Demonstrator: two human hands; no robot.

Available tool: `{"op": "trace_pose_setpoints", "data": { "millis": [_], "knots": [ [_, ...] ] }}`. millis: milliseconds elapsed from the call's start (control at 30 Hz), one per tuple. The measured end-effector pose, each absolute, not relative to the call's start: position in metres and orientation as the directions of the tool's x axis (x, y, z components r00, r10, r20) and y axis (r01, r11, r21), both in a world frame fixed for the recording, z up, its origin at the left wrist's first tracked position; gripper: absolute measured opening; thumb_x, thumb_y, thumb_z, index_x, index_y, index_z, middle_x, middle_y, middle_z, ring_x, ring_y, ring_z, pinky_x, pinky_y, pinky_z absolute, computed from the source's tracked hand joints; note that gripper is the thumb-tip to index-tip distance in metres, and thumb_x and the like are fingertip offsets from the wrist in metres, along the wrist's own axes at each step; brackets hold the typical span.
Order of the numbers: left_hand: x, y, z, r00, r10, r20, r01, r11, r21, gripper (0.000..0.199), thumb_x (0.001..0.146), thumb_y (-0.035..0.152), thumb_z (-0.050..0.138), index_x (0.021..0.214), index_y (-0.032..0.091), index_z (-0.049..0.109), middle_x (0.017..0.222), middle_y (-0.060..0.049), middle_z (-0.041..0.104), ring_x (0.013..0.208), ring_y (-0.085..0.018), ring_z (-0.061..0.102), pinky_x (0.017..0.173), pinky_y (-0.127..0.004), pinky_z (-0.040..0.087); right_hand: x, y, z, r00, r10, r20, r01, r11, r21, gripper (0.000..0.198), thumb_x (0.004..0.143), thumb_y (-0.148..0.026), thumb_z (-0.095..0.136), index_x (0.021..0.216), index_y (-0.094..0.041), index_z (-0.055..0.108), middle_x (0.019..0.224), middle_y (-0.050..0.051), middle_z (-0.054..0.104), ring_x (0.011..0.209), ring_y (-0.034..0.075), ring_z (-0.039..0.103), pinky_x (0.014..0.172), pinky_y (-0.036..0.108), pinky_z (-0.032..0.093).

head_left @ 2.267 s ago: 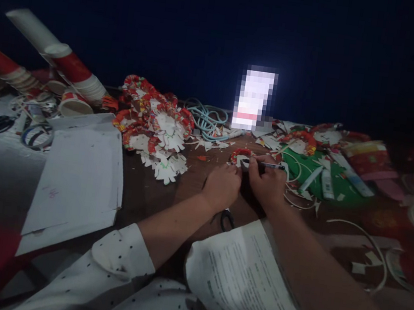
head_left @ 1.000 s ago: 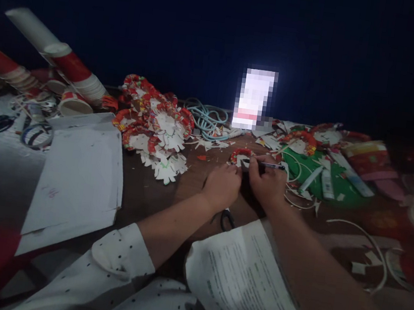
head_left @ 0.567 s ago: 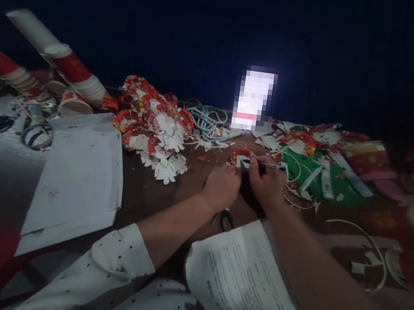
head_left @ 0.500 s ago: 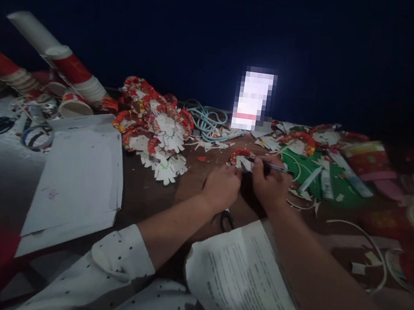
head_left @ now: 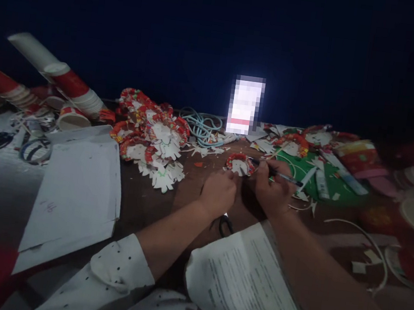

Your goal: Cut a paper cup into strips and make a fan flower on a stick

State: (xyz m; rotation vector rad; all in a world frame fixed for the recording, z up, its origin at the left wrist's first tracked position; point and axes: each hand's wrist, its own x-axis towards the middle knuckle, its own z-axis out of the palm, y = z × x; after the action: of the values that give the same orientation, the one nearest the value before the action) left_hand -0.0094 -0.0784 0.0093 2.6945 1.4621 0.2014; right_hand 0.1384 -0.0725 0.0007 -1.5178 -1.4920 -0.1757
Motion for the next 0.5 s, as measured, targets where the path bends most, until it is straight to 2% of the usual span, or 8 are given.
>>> {"op": "trace_pose_setpoints", "data": {
  "millis": [267,500],
  "knots": [
    [-0.0080,-0.0802,0.0085,0.536,0.838,0.104,0.834,-0.544,0.092,0.034,0.095,0.023,0.034,0.117,0.013,0.059,0.098,-0.011,0.064,0.090,-0.022,0.058,0.075,-0.034,0.045,0.1398,-0.0698,-0.0022,0.255,0.692,0.675,0.804,0.236,-0.545,0.028,0.092,-0.039,0.045,0.089,-0.020,0.065,0.082,0.009,0.067,0.078,0.021,0.064,0.074,0.035,0.052],
    [-0.0046,-0.0845,0.0160,0.526,0.838,0.143,0.832,-0.542,0.119,0.041,0.099,0.031,0.026,0.116,0.018,0.061,0.098,-0.010,0.064,0.093,-0.020,0.057,0.080,-0.034,0.044,0.1412,-0.0691,0.0024,0.266,0.712,0.651,0.748,0.274,-0.605,0.024,0.092,-0.038,0.045,0.097,-0.021,0.062,0.091,0.010,0.067,0.087,0.021,0.064,0.081,0.038,0.052]
  ]
}}
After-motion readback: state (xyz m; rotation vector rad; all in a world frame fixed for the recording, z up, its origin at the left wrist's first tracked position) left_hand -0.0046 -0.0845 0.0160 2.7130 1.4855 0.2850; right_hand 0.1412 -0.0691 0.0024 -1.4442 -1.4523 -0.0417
